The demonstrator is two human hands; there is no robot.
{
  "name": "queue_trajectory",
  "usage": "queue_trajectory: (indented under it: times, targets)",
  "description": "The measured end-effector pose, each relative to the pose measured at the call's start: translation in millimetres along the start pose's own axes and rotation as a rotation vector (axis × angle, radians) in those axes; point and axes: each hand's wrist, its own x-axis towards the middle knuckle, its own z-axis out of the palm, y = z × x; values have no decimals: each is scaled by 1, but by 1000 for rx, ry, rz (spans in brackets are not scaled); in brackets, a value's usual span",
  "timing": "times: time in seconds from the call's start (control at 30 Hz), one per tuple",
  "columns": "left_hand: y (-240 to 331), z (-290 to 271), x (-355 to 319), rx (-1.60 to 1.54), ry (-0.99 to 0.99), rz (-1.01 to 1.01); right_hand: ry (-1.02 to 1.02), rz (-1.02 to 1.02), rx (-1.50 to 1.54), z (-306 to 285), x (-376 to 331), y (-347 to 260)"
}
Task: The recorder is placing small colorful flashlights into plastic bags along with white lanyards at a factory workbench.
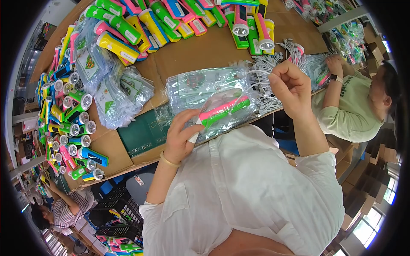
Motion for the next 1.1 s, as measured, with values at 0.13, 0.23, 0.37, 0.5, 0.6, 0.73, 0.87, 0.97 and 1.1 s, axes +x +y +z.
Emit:
queue_trajectory:
  times: [0.13,0.23,0.37,0.5,0.6,0.73,0.87,0.97,1.1]
  targets:
    - [1,1,0,14,-18,1,-22,-141,123,3,-5,-18]
    - [-1,0,2,-8,-21,60,-16,-232,150,7,-4,-23]
    - [1,0,3,2,-26,70,-38,-252,117,12,0,-16]
    - [1,2,-1,-12,-35,51,-18,-212,163,16,-2,3]
    - [-1,1,-4,-26,-59,46,17,-227,173,15,0,11]
    - [3,2,-1,-22,-50,76,13,-203,178,14,2,13]
    - [4,3,-3,-47,-15,26,-94,-169,-37,16,0,17]
    - [13,5,-3,-47,74,-140,-256,-69,-204,13,0,17]
    - [11,5,-9,-42,145,-340,-527,-6,-387,12,9,12]
